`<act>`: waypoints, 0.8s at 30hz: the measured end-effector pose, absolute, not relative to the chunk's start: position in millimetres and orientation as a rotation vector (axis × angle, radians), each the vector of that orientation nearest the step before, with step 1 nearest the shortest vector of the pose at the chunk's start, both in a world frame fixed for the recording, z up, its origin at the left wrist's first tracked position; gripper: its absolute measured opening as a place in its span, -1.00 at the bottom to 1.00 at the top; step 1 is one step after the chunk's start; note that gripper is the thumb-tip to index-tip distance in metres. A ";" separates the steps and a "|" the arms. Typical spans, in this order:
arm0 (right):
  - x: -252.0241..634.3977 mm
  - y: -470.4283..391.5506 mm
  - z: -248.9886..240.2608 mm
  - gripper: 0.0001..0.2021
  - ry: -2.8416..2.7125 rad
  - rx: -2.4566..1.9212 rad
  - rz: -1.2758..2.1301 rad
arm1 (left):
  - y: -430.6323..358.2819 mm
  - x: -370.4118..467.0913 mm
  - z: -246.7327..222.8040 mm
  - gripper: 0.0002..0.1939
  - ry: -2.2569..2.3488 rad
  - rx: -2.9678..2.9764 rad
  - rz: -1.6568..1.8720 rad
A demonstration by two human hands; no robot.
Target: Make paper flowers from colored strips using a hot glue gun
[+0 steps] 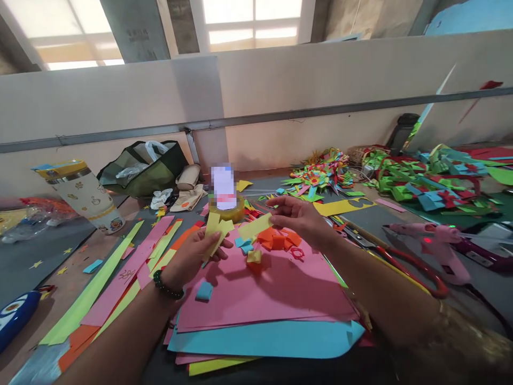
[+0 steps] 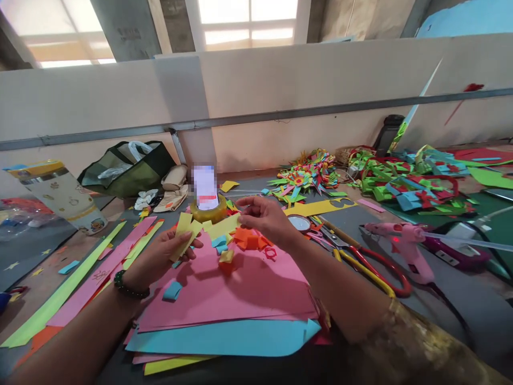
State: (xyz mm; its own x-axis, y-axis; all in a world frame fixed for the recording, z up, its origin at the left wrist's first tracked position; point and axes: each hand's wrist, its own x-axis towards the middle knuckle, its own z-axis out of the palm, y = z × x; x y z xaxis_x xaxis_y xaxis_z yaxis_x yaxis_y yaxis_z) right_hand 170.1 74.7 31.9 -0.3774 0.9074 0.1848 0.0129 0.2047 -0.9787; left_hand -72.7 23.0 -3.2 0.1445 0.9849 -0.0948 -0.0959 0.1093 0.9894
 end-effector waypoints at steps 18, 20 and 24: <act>159.0 54.6 33.4 -0.63 -1.593 -1.089 1.755 | -21.2 -54.6 7.2 -0.62 1.199 2.432 1.165; 158.6 45.9 33.7 -0.64 -1.625 -1.109 1.774 | -23.9 -51.8 1.8 -0.76 1.198 2.671 1.114; 171.7 19.4 36.0 -0.66 -1.910 -1.143 1.454 | -27.3 -46.4 -7.1 -0.64 1.184 2.927 1.053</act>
State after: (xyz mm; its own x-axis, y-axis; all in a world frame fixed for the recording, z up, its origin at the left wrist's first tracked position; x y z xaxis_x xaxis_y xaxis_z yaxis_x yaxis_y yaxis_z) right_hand 171.7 19.4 36.0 -0.5372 0.8362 -0.1101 0.3286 0.0874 -0.9404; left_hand -46.4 -27.3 -7.1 0.5508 0.5614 0.6176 0.6789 -0.7318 0.0596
